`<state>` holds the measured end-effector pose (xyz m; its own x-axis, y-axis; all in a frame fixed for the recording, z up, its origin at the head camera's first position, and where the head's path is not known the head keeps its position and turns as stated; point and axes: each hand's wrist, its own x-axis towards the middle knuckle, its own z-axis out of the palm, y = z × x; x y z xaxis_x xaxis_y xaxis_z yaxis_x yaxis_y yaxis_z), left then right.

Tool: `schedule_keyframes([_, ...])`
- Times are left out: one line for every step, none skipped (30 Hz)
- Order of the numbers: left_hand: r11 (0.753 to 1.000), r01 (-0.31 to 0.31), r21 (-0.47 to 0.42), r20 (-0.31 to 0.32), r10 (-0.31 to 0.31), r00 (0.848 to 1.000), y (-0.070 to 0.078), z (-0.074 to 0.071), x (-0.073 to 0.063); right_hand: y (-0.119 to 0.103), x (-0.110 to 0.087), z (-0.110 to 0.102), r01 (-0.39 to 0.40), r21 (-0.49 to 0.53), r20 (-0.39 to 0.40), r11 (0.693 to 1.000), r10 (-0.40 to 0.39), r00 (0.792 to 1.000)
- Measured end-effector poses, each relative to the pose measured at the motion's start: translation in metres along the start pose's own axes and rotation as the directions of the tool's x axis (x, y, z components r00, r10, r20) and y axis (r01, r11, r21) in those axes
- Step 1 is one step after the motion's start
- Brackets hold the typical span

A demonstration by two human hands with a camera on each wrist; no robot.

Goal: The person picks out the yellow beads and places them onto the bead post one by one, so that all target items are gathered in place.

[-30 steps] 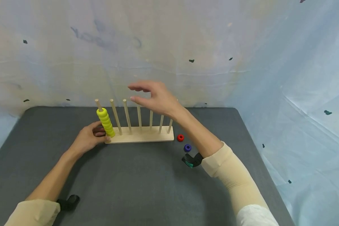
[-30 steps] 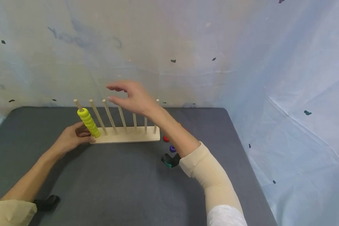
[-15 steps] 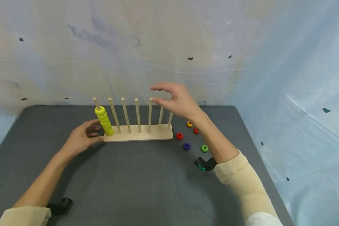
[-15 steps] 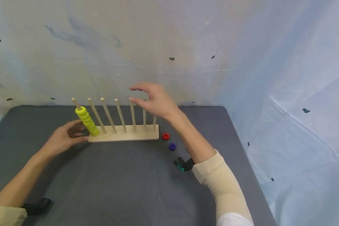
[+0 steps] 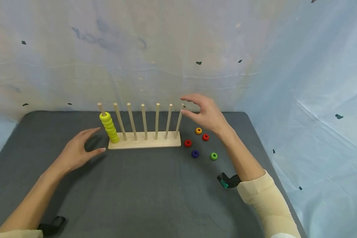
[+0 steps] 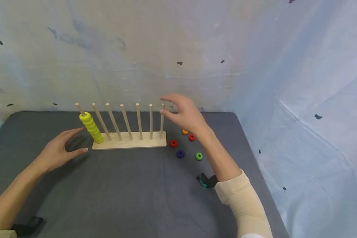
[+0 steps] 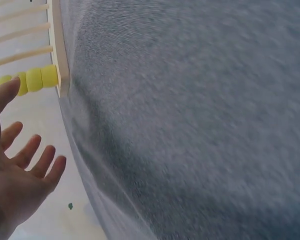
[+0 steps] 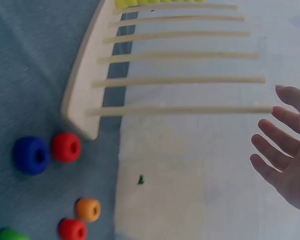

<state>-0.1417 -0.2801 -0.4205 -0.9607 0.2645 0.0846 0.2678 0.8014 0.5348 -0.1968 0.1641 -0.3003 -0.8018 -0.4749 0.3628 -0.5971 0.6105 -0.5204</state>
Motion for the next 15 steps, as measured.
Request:
schedule_keyframes([1.000,-0.006,0.017,-0.003,0.006,1.000,-0.001,0.000,-0.002,0.003,-0.005,0.000,-0.010,-0.012,-0.004,1.000,0.010,1.000])
schedule_keyframes([0.999,-0.008,0.035,-0.007,0.009,1.000,-0.001,0.000,-0.003,0.007,-0.010,0.000,-0.021,-0.024,-0.012,1.000,0.020,1.000])
schedule_keyframes([0.999,-0.009,0.052,-0.015,0.010,1.000,-0.002,0.001,-0.004,0.011,-0.015,0.000,-0.032,-0.029,-0.026,0.999,0.031,0.999])
schedule_keyframes([0.998,-0.013,0.065,-0.025,0.015,1.000,-0.002,0.001,-0.005,0.014,-0.020,-0.001,-0.044,-0.029,-0.042,0.999,0.043,0.998])
schedule_keyframes([0.997,-0.018,0.078,-0.035,0.020,0.999,-0.003,0.000,-0.007,0.017,-0.025,-0.001,-0.058,-0.037,-0.058,0.998,0.056,0.997])
schedule_keyframes([0.996,-0.019,0.093,-0.045,0.024,0.999,-0.003,0.000,-0.008,0.021,-0.030,-0.001,-0.068,-0.042,-0.074,0.997,0.065,0.995])
schedule_keyframes([0.994,-0.020,0.112,-0.053,0.026,0.998,-0.003,0.000,-0.009,0.024,-0.036,-0.001,-0.081,-0.046,-0.086,0.996,0.077,0.993])
schedule_keyframes([0.991,-0.020,0.130,-0.061,0.028,0.998,-0.004,0.000,-0.010,0.027,-0.040,-0.002,-0.092,-0.047,-0.094,0.995,0.087,0.992])
schedule_keyframes([0.989,-0.019,0.144,-0.067,0.029,0.997,-0.004,-0.001,-0.011,0.031,-0.045,-0.002,-0.105,-0.050,-0.099,0.993,0.100,0.990])
schedule_keyframes([0.987,-0.018,0.157,-0.069,0.029,0.997,-0.005,-0.001,-0.012,0.034,-0.050,-0.002,-0.120,-0.057,-0.100,0.991,0.114,0.988])
schedule_keyframes([0.985,-0.018,0.171,-0.068,0.030,0.997,-0.005,-0.002,-0.013,0.037,-0.055,-0.002,-0.135,-0.070,-0.098,0.988,0.128,0.987])
schedule_keyframes([0.982,-0.016,0.186,-0.064,0.029,0.998,-0.006,-0.002,-0.014,0.040,-0.060,-0.002,-0.147,-0.077,-0.095,0.986,0.139,0.986])
schedule_keyframes([0.980,-0.015,0.200,-0.062,0.028,0.998,-0.007,-0.003,-0.016,0.043,-0.064,-0.002,-0.160,-0.088,-0.092,0.983,0.152,0.984])
schedule_keyframes([0.977,-0.015,0.215,-0.060,0.029,0.998,-0.008,-0.003,-0.018,0.047,-0.069,-0.001,-0.168,-0.098,-0.089,0.981,0.159,0.983])
schedule_keyframes([0.973,-0.016,0.228,-0.058,0.030,0.998,-0.009,-0.003,-0.020,0.050,-0.074,-0.001,-0.177,-0.110,-0.089,0.978,0.167,0.982])
